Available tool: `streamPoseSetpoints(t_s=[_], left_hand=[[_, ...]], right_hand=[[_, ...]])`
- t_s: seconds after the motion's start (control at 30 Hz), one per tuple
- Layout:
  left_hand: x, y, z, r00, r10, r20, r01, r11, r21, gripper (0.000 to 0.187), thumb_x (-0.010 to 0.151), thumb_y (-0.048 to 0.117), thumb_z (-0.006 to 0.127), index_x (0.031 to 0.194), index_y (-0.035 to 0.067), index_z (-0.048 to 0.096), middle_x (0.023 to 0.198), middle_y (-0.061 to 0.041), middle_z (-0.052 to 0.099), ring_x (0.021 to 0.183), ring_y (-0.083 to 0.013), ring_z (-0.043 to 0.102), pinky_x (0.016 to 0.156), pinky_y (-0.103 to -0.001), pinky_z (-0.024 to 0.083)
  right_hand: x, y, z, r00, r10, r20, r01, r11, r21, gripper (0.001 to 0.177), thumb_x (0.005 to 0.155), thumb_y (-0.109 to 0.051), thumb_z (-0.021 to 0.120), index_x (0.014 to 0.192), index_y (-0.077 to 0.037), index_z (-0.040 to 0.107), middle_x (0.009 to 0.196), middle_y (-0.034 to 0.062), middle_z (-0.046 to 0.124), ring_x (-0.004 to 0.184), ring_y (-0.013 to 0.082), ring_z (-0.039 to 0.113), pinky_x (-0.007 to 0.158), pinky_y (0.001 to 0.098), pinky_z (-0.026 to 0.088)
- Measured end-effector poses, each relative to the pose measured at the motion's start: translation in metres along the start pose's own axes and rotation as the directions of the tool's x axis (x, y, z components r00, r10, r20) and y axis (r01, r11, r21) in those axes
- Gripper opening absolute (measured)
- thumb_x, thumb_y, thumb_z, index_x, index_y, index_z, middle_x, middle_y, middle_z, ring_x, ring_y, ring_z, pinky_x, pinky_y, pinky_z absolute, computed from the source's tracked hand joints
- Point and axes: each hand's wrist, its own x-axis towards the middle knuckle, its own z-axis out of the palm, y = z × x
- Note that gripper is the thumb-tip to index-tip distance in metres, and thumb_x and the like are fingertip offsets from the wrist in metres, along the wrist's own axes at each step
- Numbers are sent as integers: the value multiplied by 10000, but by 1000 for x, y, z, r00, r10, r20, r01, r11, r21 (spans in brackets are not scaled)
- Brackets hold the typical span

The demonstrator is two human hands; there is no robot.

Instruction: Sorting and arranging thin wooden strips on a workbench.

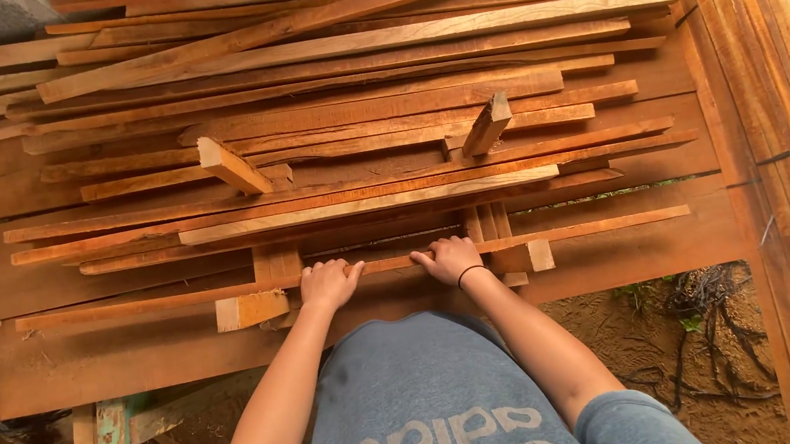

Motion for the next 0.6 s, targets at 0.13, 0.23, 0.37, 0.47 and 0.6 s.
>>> streamPoseSetpoints(t_s=[0.13,0.23,0.37,0.47,0.6], left_hand=[[6,-4,9,1000,-9,-10,9,1000,-25,691,1043,686,290,1315,179,673,1308,-44,711,1292,-249,589,1143,-441,311],[11,-12,20,999,22,-44,-23,1000,-18,656,1045,682,326,1302,186,669,1304,-41,705,1305,-251,584,1149,-438,314],[14,-14,33,983,37,-179,-53,995,-90,602,1018,650,468,1367,181,610,1364,-28,649,1392,-230,487,1215,-473,214],[2,-13,39,953,45,-299,-87,988,-128,534,957,546,656,1342,184,584,1375,-11,617,1424,-220,446,1256,-510,157],[-6,-12,35,882,89,-462,-135,989,-67,438,868,423,805,1209,247,592,1284,63,602,1337,-162,491,1174,-446,312]], right_hand=[[-3,-2,-4,999,10,32,-10,1000,19,749,1003,-751,282,1241,-187,714,1248,53,734,1229,259,629,1084,410,389],[-5,-1,-3,1000,-20,19,20,1000,6,694,1020,-708,320,1234,-175,711,1242,73,734,1234,273,627,1092,426,391],[2,7,14,987,-64,-145,60,998,-28,626,995,-700,414,1247,-184,663,1223,43,704,1227,245,618,1141,457,356],[0,14,20,966,-95,-240,96,995,-6,525,910,-630,613,1217,-205,597,1173,17,693,1202,227,622,1147,460,350],[-1,13,13,947,-129,-294,130,991,-19,574,792,-543,795,1215,-265,524,1103,-46,637,1137,203,611,1061,425,404]])
